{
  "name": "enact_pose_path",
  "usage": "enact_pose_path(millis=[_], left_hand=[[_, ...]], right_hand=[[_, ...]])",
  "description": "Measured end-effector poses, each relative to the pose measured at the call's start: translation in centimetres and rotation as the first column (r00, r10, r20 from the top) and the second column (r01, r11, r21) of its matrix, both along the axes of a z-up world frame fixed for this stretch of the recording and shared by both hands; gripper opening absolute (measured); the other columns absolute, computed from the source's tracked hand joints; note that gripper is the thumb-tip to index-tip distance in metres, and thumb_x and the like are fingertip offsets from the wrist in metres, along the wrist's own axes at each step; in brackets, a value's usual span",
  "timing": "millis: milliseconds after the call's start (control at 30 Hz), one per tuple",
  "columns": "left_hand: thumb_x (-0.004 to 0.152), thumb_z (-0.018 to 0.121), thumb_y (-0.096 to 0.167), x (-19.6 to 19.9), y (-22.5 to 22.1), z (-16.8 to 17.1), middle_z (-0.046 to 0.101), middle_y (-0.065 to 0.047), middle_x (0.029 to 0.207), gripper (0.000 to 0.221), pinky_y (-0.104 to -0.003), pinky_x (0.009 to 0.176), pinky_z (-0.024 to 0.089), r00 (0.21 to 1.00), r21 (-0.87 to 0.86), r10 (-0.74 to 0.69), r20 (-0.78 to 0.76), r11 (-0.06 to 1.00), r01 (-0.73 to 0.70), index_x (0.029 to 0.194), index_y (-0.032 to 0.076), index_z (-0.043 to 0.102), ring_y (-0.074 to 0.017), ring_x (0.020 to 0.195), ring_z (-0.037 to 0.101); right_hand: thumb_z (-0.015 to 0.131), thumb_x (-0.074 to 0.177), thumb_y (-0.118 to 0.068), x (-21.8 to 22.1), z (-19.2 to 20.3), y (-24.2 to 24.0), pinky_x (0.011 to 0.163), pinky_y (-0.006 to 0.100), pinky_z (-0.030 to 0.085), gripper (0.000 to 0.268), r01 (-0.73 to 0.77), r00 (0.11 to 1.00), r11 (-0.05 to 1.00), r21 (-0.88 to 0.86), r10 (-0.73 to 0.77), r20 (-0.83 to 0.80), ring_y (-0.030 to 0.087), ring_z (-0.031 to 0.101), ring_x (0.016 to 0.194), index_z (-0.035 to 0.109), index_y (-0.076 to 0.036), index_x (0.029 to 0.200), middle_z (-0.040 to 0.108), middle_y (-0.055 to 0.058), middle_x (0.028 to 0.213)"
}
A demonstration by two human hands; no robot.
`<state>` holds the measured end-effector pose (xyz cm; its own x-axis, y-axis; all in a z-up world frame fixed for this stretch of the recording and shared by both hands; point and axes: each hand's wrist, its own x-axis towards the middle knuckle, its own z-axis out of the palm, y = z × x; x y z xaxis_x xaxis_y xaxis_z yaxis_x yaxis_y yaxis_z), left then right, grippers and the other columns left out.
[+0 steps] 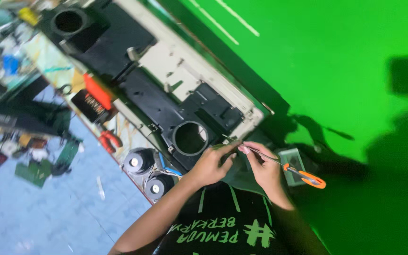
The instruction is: The person using a screwdriver to remove and install screws on a speaker housing inside an electronic device. They handle the screwdriver, small screws, and a speaker component while working within the plastic casing.
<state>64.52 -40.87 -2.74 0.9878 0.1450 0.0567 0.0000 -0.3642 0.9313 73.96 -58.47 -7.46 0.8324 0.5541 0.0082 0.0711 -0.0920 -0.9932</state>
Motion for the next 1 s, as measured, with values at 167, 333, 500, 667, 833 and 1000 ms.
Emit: enact_pose_path(millis=[167,333,500,667,833,1000], left_hand=[[0.094,0.065,0.010,1.8,-0.5,-1.8,0.072,-0.025,0.113,0.051,-0.045,0.091,0.055,0.982,0.046,0.183,0.047,0.982,-0.185,0.143,0.001,0.057,-0.0417,0.102,0.070],[0.095,0.070,0.021,4.3,-1.4,-4.4,0.073,-0.018,0.119,0.048,-0.044,0.097,0.054,0.925,0.189,0.365,-0.103,0.920,-0.342,0.140,0.008,0.062,-0.0357,0.110,0.070],[0.083,0.075,0.030,5.1,-2.3,-7.2,0.059,-0.010,0.141,0.064,-0.059,0.108,0.032,0.845,0.617,0.528,-0.084,0.694,-0.372,0.142,0.006,0.062,-0.0338,0.133,0.048],[0.076,0.072,0.032,6.2,-3.3,-10.2,0.056,-0.010,0.144,0.049,-0.069,0.114,0.019,0.778,0.800,0.611,-0.149,0.537,-0.268,0.121,0.011,0.070,-0.0332,0.141,0.042],[0.085,0.069,0.025,7.7,-4.3,-13.3,0.062,-0.008,0.136,0.034,-0.074,0.120,0.014,0.735,0.842,0.669,-0.111,0.456,-0.288,0.116,0.012,0.072,-0.0328,0.141,0.045],[0.085,0.068,0.023,8.8,-4.7,-14.5,0.064,-0.007,0.116,0.024,-0.075,0.118,0.014,0.694,0.853,0.714,-0.095,0.418,-0.313,0.106,0.012,0.072,-0.0320,0.132,0.050]], right_hand=[[0.069,0.095,-0.004,6.5,-0.9,2.8,0.085,0.027,0.058,0.018,-0.237,0.950,0.964,-0.120,0.256,0.179,0.014,0.076,0.095,0.071,0.001,0.113,0.078,0.010,0.102],[0.071,0.095,-0.006,11.7,-2.5,4.2,0.080,0.029,0.058,0.013,-0.437,0.797,0.870,-0.228,0.492,0.350,0.019,0.076,0.092,0.072,0.000,0.108,0.078,0.012,0.100],[0.067,0.097,-0.006,14.6,-3.7,5.4,0.071,0.031,0.059,0.012,-0.547,0.762,0.800,-0.246,0.597,0.249,0.022,0.079,0.087,0.070,0.000,0.107,0.078,0.012,0.095],[0.069,0.094,-0.006,16.1,-4.9,5.4,0.071,0.033,0.058,0.014,-0.634,0.617,0.695,-0.338,0.719,0.321,0.028,0.077,0.081,0.073,0.001,0.106,0.076,0.016,0.093],[0.067,0.095,-0.005,16.6,-6.1,5.2,0.073,0.034,0.059,0.014,-0.700,0.553,0.642,-0.312,0.764,0.332,0.029,0.076,0.084,0.073,0.000,0.107,0.076,0.016,0.097],[0.068,0.096,-0.005,16.8,-6.4,5.1,0.073,0.034,0.059,0.012,-0.698,0.542,0.629,-0.344,0.777,0.320,0.029,0.076,0.084,0.073,0.001,0.106,0.077,0.017,0.097]])
